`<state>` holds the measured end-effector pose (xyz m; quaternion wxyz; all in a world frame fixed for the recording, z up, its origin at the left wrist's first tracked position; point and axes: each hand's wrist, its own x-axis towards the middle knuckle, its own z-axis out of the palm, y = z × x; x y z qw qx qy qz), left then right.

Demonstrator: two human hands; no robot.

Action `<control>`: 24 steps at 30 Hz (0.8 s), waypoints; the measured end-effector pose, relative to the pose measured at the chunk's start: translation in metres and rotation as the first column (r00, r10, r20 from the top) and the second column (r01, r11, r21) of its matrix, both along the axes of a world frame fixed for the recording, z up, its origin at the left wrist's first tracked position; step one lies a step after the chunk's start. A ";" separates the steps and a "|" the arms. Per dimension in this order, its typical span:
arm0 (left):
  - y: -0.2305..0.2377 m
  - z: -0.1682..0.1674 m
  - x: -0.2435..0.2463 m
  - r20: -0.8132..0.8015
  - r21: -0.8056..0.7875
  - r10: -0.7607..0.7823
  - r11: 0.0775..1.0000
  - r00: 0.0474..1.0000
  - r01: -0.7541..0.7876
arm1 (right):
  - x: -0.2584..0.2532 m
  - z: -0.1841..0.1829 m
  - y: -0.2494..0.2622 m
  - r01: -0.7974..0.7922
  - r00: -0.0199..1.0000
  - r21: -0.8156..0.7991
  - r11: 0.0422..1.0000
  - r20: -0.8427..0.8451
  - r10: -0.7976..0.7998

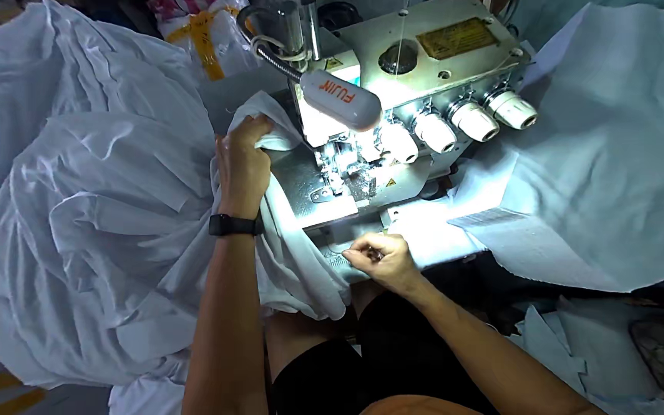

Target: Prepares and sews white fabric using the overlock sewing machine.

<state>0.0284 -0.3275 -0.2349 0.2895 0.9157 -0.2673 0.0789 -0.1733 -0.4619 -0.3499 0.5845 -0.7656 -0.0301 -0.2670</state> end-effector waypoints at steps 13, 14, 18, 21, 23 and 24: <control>0.047 -0.007 -0.158 0.044 -0.012 0.006 1.000 0.999 -0.005 | 0.041 0.091 -0.012 0.190 0.980 -0.751 0.632 0.111 -0.163; 0.048 -0.009 -0.160 0.040 -0.026 -0.003 1.000 0.999 0.004 | 0.043 0.093 -0.008 0.190 0.981 -0.748 0.635 0.114 -0.159; 0.090 -0.002 -0.157 -0.089 -0.276 -0.081 0.960 0.993 0.053 | 0.042 0.114 -0.006 0.057 0.996 -0.512 0.857 0.094 -0.010; 0.171 0.050 -0.188 -0.027 -0.410 -0.041 0.912 0.999 0.026 | 0.051 0.132 0.013 -0.332 0.914 -0.185 0.925 0.180 0.365; 0.284 0.074 -0.231 -0.073 -0.517 -0.160 0.850 0.984 0.099 | 0.061 0.127 0.046 -0.539 0.802 -0.228 0.811 0.158 0.577; 0.355 0.080 -0.251 -0.138 -0.575 -0.399 0.778 0.906 0.255 | 0.066 0.117 0.067 -0.620 0.746 -0.272 0.736 0.088 0.660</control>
